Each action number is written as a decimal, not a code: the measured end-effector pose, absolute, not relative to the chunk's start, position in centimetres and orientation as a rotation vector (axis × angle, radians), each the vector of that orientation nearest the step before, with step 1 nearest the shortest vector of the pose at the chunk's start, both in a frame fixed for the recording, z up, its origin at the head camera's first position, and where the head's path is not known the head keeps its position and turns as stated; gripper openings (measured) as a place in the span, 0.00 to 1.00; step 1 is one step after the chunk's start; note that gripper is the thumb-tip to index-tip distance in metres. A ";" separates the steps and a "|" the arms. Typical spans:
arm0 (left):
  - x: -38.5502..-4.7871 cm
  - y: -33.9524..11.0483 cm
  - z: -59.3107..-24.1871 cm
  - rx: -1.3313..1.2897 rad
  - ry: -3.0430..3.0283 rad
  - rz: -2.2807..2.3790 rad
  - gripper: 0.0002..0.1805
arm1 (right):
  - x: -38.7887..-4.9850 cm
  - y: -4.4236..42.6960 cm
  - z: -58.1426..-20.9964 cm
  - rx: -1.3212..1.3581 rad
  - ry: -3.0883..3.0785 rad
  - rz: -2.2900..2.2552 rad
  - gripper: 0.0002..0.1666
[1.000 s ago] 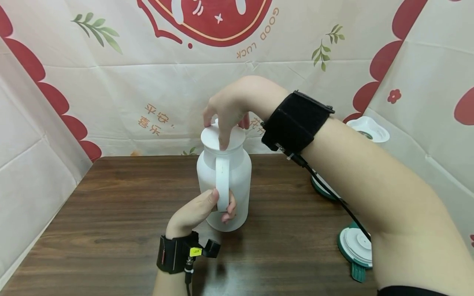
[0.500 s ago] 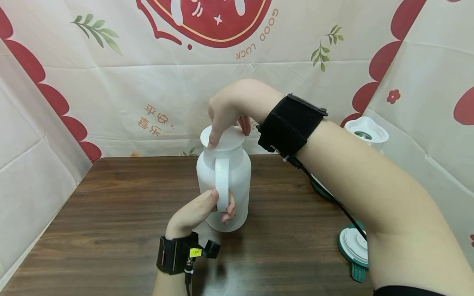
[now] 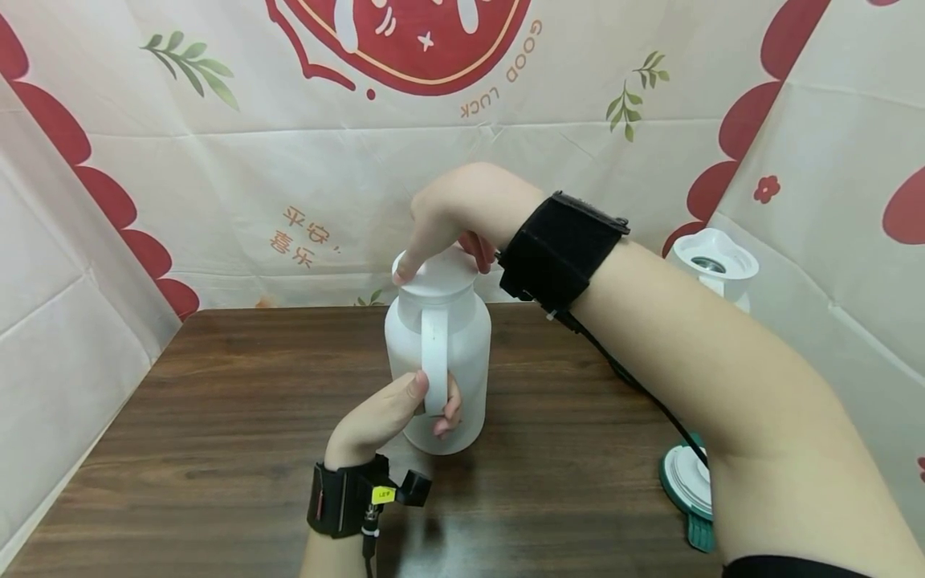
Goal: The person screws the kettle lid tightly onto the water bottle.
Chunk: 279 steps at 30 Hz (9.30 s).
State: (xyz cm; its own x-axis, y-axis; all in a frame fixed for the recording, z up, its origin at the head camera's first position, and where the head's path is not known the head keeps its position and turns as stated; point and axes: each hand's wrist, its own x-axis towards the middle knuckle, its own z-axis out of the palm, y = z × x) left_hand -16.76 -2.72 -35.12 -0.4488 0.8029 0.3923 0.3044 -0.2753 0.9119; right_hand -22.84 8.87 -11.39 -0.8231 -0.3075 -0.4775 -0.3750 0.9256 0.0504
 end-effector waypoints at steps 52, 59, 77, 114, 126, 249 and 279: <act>-16.7 -2.9 -35.0 1.358 1.610 1.774 0.41 | -22.3 8.9 -11.0 -0.871 2.547 0.315 0.40; -16.8 -2.8 -35.1 1.384 1.603 1.771 0.41 | -22.3 8.8 -11.1 -0.847 2.568 0.329 0.39; -16.8 -2.9 -35.1 1.380 1.600 1.775 0.39 | -22.6 8.4 -11.4 -0.661 2.610 0.194 0.36; -16.8 -2.7 -34.8 1.394 1.590 1.760 0.39 | -22.5 9.9 -11.0 -0.890 2.489 0.249 0.49; -16.8 -2.6 -34.7 1.400 1.606 1.752 0.39 | -22.8 10.2 -11.2 -0.933 2.512 0.275 0.44; -16.4 -2.7 -34.5 1.348 1.713 1.709 0.39 | -22.7 9.0 -12.1 -0.681 2.597 0.208 0.38; -16.7 -2.7 -35.0 1.342 1.672 1.753 0.41 | -23.9 16.9 -15.5 -0.885 2.704 -0.499 0.38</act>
